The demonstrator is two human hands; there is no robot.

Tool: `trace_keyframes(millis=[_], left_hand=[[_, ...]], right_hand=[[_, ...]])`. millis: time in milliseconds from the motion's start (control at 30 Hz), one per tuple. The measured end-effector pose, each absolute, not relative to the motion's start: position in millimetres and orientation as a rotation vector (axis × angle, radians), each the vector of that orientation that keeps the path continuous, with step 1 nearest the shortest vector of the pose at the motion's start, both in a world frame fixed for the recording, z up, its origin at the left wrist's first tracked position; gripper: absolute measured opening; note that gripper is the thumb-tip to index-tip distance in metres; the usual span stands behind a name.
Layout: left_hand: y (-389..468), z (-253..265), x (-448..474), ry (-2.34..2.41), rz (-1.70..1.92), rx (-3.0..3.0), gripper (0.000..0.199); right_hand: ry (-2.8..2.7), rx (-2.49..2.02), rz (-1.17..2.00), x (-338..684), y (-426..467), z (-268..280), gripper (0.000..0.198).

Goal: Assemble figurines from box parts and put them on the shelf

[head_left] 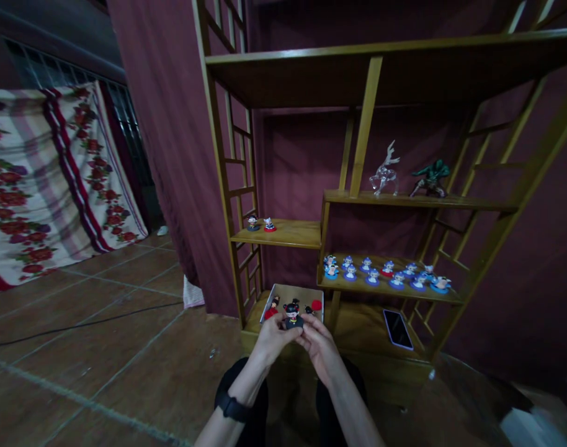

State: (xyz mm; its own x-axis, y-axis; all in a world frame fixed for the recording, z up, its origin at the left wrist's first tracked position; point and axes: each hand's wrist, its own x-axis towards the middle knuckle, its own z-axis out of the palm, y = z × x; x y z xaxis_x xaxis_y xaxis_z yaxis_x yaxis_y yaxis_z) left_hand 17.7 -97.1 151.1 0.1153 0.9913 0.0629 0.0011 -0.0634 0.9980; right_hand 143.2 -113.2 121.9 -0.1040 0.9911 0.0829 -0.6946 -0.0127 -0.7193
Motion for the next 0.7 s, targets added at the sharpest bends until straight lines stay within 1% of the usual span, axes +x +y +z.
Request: trace_keyframes(millis=[100, 200, 333, 500, 633, 700], left_hand=[[-90, 162, 14, 1.075, 1.161, 1.391, 0.039], [-78, 187, 7, 1.117, 1.213, 1.494, 0.037], [-46, 240, -3, 1.078, 1.338, 1.633, 0.037], [21, 304, 3, 1.017, 1.462, 1.838, 0.042], [73, 330, 21, 1.196, 1.366, 1.971, 0.038], [91, 334, 33, 1.285, 1.296, 1.977, 0.037]], right_hand=[[-0.765, -0.589, 1.533, 147, -107, 123, 0.032], [-0.843, -0.698, 1.476, 154, -94, 110, 0.033], [-1.039, -0.876, 1.323, 166, -74, 70, 0.035], [-1.247, -1.109, 1.085, 181, -64, 12, 0.035], [-1.375, -1.234, 0.855, 194, -67, -20, 0.036], [-1.410, -1.284, 0.823, 201, -68, -28, 0.040]])
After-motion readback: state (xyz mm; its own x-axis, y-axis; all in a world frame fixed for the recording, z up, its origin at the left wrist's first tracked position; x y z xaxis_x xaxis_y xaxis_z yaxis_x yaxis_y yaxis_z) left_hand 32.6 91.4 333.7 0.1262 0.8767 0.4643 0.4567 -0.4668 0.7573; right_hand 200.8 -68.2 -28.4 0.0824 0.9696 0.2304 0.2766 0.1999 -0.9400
